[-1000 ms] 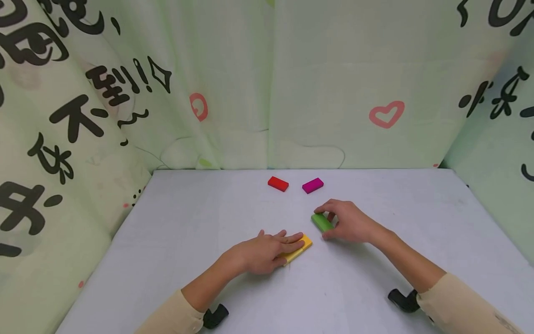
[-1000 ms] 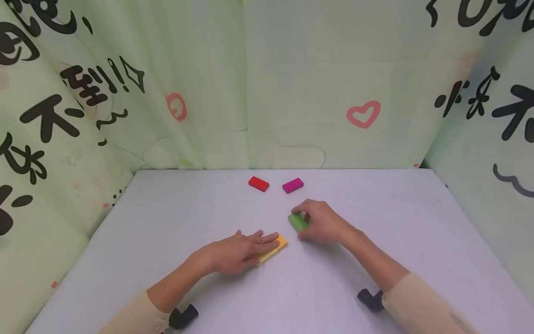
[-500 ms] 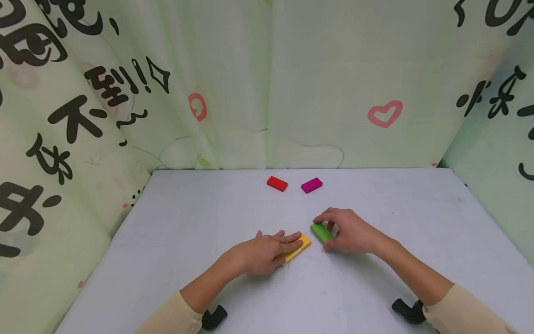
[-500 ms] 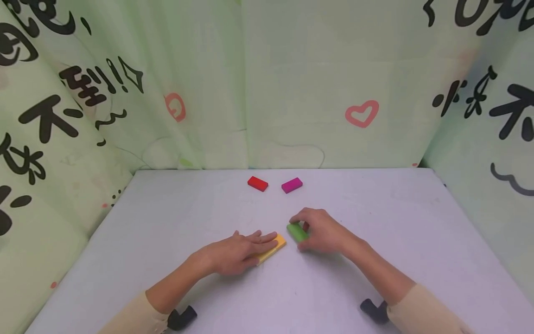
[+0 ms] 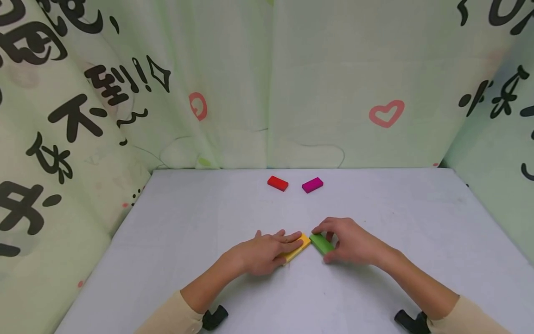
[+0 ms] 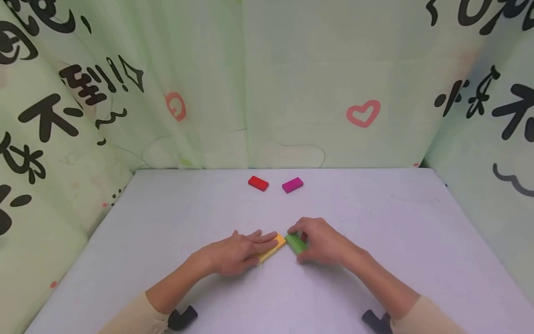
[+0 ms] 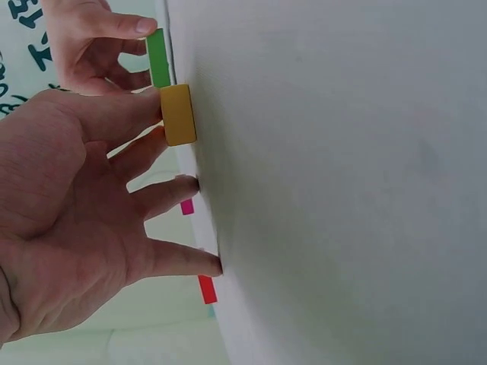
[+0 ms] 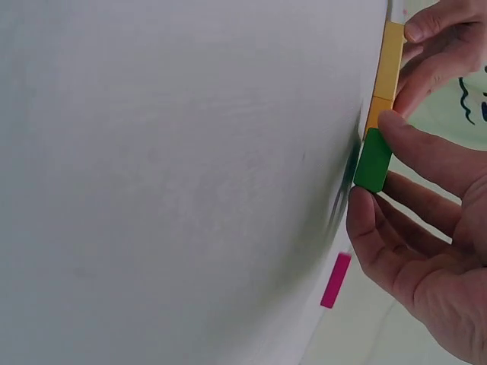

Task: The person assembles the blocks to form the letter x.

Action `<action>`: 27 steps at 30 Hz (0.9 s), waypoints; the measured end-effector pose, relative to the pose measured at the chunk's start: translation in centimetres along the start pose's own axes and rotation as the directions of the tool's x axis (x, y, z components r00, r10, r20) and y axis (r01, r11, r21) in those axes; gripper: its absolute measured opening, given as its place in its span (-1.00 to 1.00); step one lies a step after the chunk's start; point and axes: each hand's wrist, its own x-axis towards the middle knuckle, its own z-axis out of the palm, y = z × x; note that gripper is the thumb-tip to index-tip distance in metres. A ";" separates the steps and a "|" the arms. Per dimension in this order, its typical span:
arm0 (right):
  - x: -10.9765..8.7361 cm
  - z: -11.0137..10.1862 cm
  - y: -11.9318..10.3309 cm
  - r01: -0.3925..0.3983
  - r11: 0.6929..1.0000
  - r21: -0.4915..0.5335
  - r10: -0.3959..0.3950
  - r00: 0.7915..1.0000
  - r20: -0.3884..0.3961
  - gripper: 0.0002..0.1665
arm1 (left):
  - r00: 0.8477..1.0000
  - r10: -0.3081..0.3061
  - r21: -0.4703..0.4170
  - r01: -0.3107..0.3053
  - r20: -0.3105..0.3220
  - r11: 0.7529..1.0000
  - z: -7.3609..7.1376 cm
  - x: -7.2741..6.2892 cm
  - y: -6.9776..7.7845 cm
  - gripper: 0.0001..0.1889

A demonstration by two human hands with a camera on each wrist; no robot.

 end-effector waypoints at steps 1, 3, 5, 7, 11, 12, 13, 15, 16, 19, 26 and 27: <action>-0.1 0.0 -0.1 -0.003 1.000 -0.003 0.003 1.000 0.002 -0.31 | 1.000 -0.001 0.002 0.001 0.000 1.000 0.0 0.0 0.0 -0.38; -0.2 0.1 -0.2 -0.017 1.000 -0.009 0.017 1.000 0.007 -0.31 | 1.000 -0.001 0.005 0.001 -0.002 1.000 0.1 0.0 0.0 -0.38; -0.3 0.1 -0.2 -0.023 1.000 -0.011 0.023 1.000 0.011 -0.31 | 1.000 -0.002 0.008 0.002 -0.003 1.000 0.1 0.0 0.0 -0.38; -0.5 0.1 -0.3 -0.024 1.000 -0.014 0.024 1.000 0.012 -0.31 | 1.000 -0.001 0.007 0.001 -0.003 1.000 0.0 0.0 0.0 -0.38; -0.8 0.2 -0.3 -0.004 1.000 -0.020 0.005 1.000 0.010 -0.32 | 1.000 -0.002 0.003 0.002 -0.002 1.000 0.0 0.0 0.0 -0.37; -0.9 0.3 -0.2 0.001 1.000 -0.020 -0.001 1.000 0.009 -0.33 | 1.000 -0.002 0.001 0.002 -0.001 1.000 0.0 0.0 0.0 -0.37; -0.9 0.3 -0.2 0.008 1.000 -0.021 -0.008 1.000 0.008 -0.33 | 1.000 -0.003 0.001 0.003 -0.002 1.000 0.0 0.0 0.0 -0.37; -1.1 0.3 -0.2 0.011 1.000 -0.017 -0.011 1.000 0.008 -0.33 | 1.000 -0.004 0.000 0.004 -0.001 1.000 0.0 0.0 0.0 -0.37; -1.1 0.4 -0.2 0.013 1.000 -0.015 -0.012 1.000 0.007 -0.33 | 1.000 -0.003 0.001 0.003 -0.002 1.000 0.0 0.0 -0.1 -0.37; -1.2 0.4 -0.3 0.030 0.999 -0.013 -0.030 1.000 0.004 -0.33 | 1.000 -0.003 0.003 0.003 -0.004 1.000 0.0 -0.1 -0.1 -0.37; -1.2 0.8 -0.5 0.047 0.999 0.000 -0.047 0.999 0.008 -0.32 | 1.000 0.000 -0.001 0.000 -0.002 1.000 -0.1 -0.1 0.0 -0.36; -1.2 0.8 -0.5 0.051 0.999 0.001 -0.051 0.999 0.009 -0.32 | 1.000 0.000 -0.002 0.000 -0.002 1.000 -0.1 -0.1 0.0 -0.36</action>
